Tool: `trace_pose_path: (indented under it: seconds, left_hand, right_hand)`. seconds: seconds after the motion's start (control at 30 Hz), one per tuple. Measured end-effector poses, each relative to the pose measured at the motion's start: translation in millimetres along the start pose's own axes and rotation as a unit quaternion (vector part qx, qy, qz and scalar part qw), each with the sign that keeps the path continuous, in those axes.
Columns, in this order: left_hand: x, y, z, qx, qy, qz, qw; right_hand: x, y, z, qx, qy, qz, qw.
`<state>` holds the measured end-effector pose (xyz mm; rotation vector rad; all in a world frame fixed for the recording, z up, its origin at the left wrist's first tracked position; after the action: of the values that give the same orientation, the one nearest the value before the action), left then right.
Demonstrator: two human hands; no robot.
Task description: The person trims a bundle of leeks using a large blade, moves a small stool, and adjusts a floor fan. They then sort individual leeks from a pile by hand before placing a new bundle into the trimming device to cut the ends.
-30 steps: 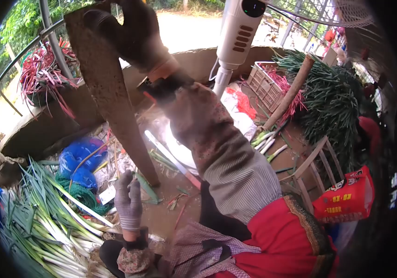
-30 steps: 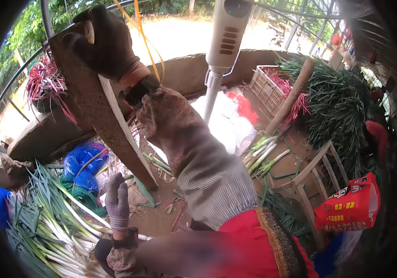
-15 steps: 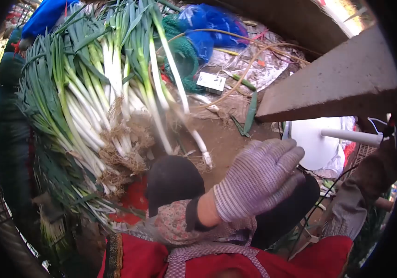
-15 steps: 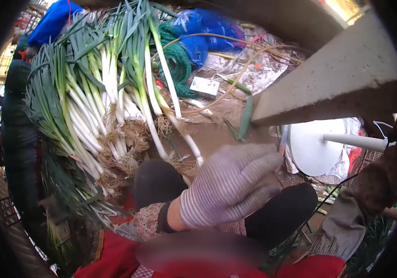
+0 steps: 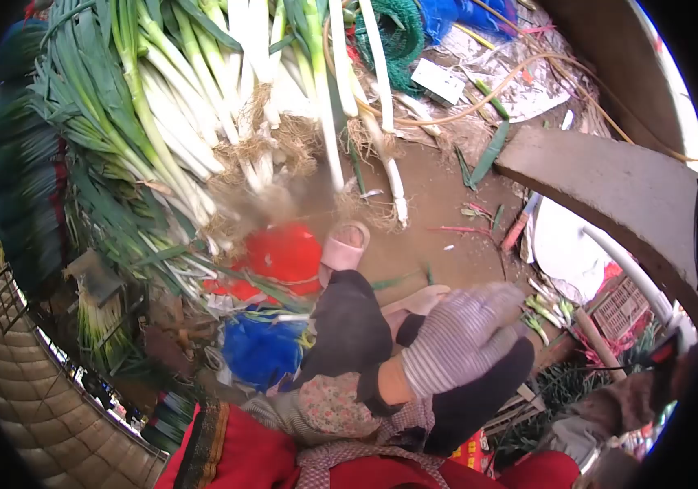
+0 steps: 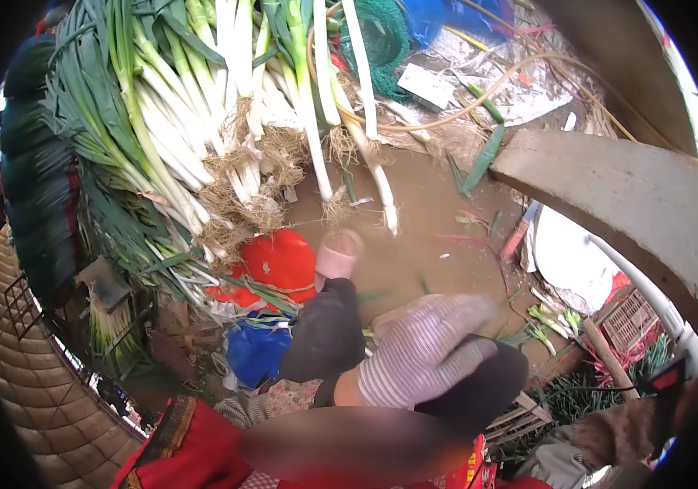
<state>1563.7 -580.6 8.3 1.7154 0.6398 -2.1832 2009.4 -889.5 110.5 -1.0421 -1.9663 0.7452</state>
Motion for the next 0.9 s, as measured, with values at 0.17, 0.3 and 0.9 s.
trace_pose_path:
  seconds: [0.17, 0.3, 0.9]
  left_hand:
    - [15.5, -13.9, 15.8, -0.076, -0.081, 0.043, 0.993]
    - [45.0, -28.6, 52.9, -0.129, -0.187, 0.043, 0.973]
    - [82.5, -87.1, 100.9, -0.164, -0.322, 0.146, 0.921]
  right_hand:
    - [166.8, -59.9, 159.1, -0.11, -0.102, -0.075, 0.986]
    - [308.4, 42.6, 287.0, 0.29, 0.066, -0.356, 0.886]
    - [471.3, 389.8, 396.5, 0.595, -0.067, 0.036, 0.8]
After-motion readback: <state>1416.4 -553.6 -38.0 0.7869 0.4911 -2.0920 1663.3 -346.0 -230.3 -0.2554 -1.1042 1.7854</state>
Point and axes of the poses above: each hand's wrist, its own z-axis away from the middle knuckle, its own y-axis out of the palm, x = y × z, the point moved 4 cm from there along -z, towards the middle knuckle, and after that the axes turned 3 degrees about x, right-handed, at the moved point
